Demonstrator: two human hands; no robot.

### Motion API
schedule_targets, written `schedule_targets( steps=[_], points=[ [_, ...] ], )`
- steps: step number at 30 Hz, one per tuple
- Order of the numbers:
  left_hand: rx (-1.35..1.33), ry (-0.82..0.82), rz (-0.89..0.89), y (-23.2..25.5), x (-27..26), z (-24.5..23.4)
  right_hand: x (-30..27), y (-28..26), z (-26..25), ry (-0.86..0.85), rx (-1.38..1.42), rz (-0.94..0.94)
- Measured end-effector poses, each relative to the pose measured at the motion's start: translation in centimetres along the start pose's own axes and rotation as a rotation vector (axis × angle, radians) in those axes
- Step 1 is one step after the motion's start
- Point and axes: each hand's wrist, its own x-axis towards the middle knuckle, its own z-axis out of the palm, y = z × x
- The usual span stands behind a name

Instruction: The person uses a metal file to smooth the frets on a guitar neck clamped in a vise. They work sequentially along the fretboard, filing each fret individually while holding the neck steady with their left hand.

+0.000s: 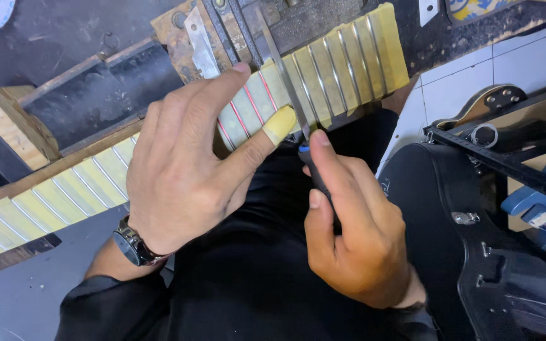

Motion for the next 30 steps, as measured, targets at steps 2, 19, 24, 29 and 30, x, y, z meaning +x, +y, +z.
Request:
schedule_targets(
  steps=[2,19,24,29,30],
  points=[
    [0.000,0.019,-0.007,0.2,-0.2,0.2,-2.6,0.3,0.1,0.017,0.013,0.010],
    [-0.019,-0.068,-0.265,0.3,0.8,-0.3,-4.3,-0.6,-1.9,0.016,0.122,0.307],
    [-0.040,-0.138,-0.211,0.2,0.8,-0.5,-4.3,0.4,-1.9,0.023,0.252,0.345],
    [0.036,-0.011,-0.193,-0.2,-0.4,0.5,-7.6,1.7,0.1,0.067,0.279,0.345],
    [0.048,-0.038,-0.185,-0.4,-0.5,0.6,-8.3,1.8,0.2,0.082,0.293,0.376]
  ],
)
